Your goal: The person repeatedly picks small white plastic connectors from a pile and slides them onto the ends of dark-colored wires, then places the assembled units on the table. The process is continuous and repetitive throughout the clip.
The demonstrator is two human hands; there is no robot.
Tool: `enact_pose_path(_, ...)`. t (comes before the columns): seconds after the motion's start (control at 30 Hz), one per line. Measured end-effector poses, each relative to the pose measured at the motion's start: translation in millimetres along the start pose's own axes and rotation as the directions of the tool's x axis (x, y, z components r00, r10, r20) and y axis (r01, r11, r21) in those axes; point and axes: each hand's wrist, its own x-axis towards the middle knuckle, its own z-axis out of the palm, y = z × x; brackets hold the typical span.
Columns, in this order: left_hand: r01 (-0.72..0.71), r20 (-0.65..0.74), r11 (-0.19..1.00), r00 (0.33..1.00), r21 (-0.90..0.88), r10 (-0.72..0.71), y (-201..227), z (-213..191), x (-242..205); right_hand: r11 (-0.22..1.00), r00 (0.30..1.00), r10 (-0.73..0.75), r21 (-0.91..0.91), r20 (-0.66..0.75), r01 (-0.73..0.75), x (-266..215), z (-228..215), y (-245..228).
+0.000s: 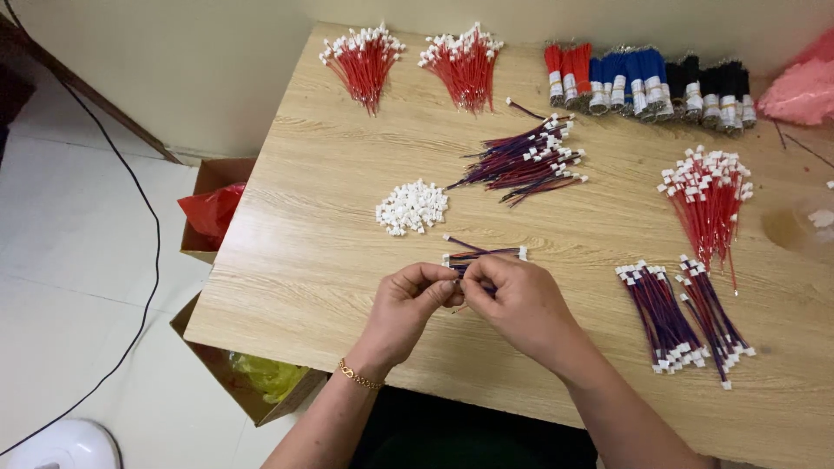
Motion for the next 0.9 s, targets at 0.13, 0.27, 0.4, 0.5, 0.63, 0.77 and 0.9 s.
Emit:
enact_pose_path(0.13,0.027,-0.002,0.999,1.000,-0.017,-0.027,-2.3,-1.8,3.6,0.998,0.998,0.002,0.059,0.063,-0.006,0.4,-3.0,0.1)
enact_pose_path(0.27,0.082,-0.019,0.960,0.996,-0.270,-0.090,6.4,3.9,5.4,0.971,0.999,-0.035,0.236,0.033,0.026,-2.2,-6.6,-12.1)
enact_pose_path(0.4,0.148,0.030,0.901,0.988,-0.408,-0.149,9.0,4.4,5.6,0.971,0.988,-0.154,0.189,0.022,0.147,-0.6,-15.1,-13.0)
enact_pose_path(0.5,0.182,0.055,0.889,0.983,-0.421,-0.175,9.8,5.8,5.8,0.977,0.981,-0.192,0.093,-0.031,0.194,0.0,-10.7,-5.8)
enact_pose_path(0.63,0.189,0.069,0.883,0.982,-0.430,-0.176,3.0,3.3,7.7,0.979,0.976,-0.204,-0.005,-0.078,0.205,0.1,-4.3,5.6)
enact_pose_path(0.77,0.178,0.071,0.882,0.984,-0.437,-0.164,3.5,4.0,8.3,0.971,0.956,-0.233,-0.087,-0.179,0.221,2.2,0.6,12.8)
enact_pose_path(0.9,0.174,0.077,0.883,0.985,-0.435,-0.156,1.3,4.2,8.4,0.974,0.956,-0.219,-0.094,-0.196,0.204,-0.6,-2.0,5.1)
